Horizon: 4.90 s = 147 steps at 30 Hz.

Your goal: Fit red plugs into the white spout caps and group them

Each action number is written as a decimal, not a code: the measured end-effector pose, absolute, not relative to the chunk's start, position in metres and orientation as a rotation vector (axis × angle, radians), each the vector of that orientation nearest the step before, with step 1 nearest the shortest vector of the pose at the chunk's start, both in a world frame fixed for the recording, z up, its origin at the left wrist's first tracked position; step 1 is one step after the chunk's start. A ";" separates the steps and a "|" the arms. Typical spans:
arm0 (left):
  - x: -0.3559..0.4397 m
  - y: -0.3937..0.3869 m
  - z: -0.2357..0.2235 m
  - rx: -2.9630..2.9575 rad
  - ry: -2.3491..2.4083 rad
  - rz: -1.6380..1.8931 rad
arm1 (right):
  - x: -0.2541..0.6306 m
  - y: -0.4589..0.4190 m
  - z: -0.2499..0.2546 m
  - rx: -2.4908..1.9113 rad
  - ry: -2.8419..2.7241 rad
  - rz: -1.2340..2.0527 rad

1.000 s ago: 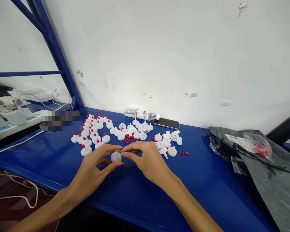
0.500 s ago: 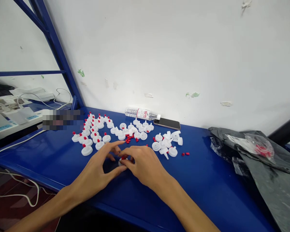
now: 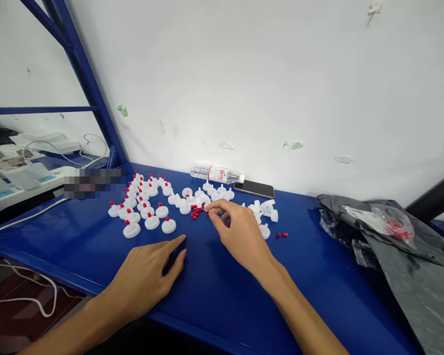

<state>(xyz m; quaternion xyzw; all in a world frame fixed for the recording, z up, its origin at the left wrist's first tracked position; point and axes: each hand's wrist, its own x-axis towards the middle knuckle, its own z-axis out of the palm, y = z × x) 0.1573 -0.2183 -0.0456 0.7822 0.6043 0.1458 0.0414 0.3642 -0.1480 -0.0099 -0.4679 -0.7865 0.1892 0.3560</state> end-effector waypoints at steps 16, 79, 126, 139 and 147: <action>0.156 -0.216 -0.045 2.385 1.758 0.462 | 0.367 -0.133 -0.044 -1.336 -2.451 -0.359; 0.148 -0.209 -0.054 2.337 1.531 0.781 | 0.358 -0.147 -0.024 -1.162 -2.151 0.605; 0.146 -0.225 -0.042 2.626 1.142 0.745 | 0.344 -0.156 -0.023 -0.949 -1.969 1.026; 0.152 -0.214 -0.053 2.490 1.745 0.617 | 0.353 -0.151 -0.026 -1.204 -1.941 0.404; 0.153 -0.211 -0.050 2.464 1.679 0.636 | 0.352 -0.138 -0.033 -1.193 -2.215 0.046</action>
